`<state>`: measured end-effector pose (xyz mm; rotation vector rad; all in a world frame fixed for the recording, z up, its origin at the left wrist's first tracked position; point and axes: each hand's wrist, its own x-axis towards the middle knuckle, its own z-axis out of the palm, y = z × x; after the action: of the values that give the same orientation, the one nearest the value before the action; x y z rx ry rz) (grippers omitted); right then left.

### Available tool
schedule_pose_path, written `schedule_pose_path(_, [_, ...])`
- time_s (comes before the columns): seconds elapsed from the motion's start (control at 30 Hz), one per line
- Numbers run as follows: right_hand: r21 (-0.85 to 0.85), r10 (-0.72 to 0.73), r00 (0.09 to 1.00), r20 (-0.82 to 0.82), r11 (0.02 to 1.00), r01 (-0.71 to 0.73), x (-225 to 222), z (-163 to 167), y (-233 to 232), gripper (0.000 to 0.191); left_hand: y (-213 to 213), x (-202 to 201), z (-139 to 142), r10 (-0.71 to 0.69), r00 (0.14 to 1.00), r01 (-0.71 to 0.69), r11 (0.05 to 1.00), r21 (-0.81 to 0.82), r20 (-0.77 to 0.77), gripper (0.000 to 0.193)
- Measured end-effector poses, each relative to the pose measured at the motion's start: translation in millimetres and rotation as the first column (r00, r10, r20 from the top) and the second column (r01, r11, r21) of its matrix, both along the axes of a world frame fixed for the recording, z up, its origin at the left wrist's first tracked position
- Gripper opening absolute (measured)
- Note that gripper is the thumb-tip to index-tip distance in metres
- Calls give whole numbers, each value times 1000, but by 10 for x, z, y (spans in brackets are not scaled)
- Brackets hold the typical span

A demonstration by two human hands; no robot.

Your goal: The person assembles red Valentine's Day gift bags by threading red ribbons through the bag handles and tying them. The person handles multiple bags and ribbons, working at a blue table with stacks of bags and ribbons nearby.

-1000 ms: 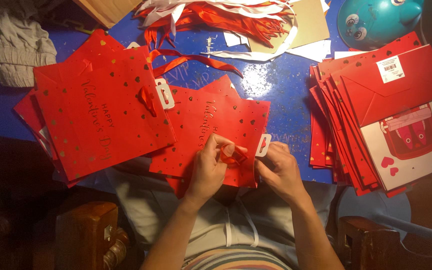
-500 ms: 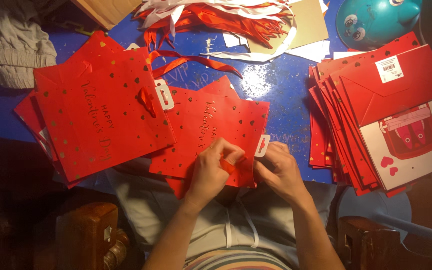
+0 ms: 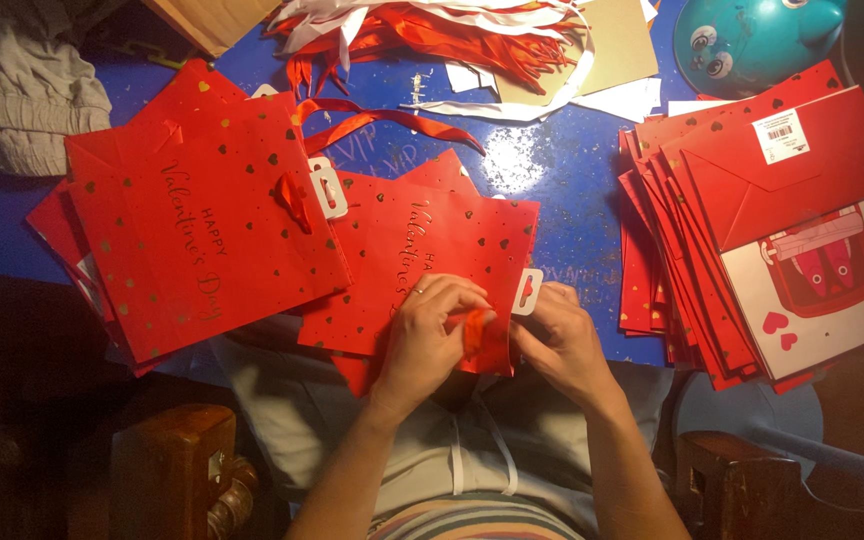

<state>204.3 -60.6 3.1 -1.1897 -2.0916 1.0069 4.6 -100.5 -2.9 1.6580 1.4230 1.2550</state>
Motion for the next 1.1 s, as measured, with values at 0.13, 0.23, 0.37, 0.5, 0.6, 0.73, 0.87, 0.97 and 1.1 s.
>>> schedule_pose_path(0.13, [23,12,1000,-8,1000,-12,3,7,3,24,-37,-31,-117,147,900,24,923,-384,410,32])
schedule_pose_path(0.23, [39,15,999,-32,999,-14,-6,10,-4,25,-15,-84,-108,102,764,86,963,-257,637,46])
schedule_pose_path(0.37, [29,1,1000,-31,1000,0,-12,5,-6,23,-2,-81,43,62,849,158,918,-364,525,26])
schedule_pose_path(0.5, [22,-3,1000,-15,1000,4,-4,1,-1,22,18,-20,127,-27,999,24,996,-85,-31,28])
schedule_pose_path(0.6, [25,2,1000,-15,1000,-1,-1,3,-7,20,11,9,92,-15,1000,15,1000,-18,-24,13])
schedule_pose_path(0.73, [19,4,1000,-6,1000,-4,-5,3,-9,23,-10,11,24,120,877,58,934,-352,465,12])
schedule_pose_path(0.87, [32,3,1000,-31,999,-2,-12,-4,-5,23,8,-34,23,78,855,81,956,-281,512,9])
schedule_pose_path(0.97, [25,-3,1000,-19,1000,3,-12,3,-10,25,-8,-49,42,-14,929,105,969,-225,370,13])
schedule_pose_path(1.1, [29,8,1000,-23,1000,-7,-12,20,-2,25,-32,-52,-1,-22,872,178,945,-275,489,11])
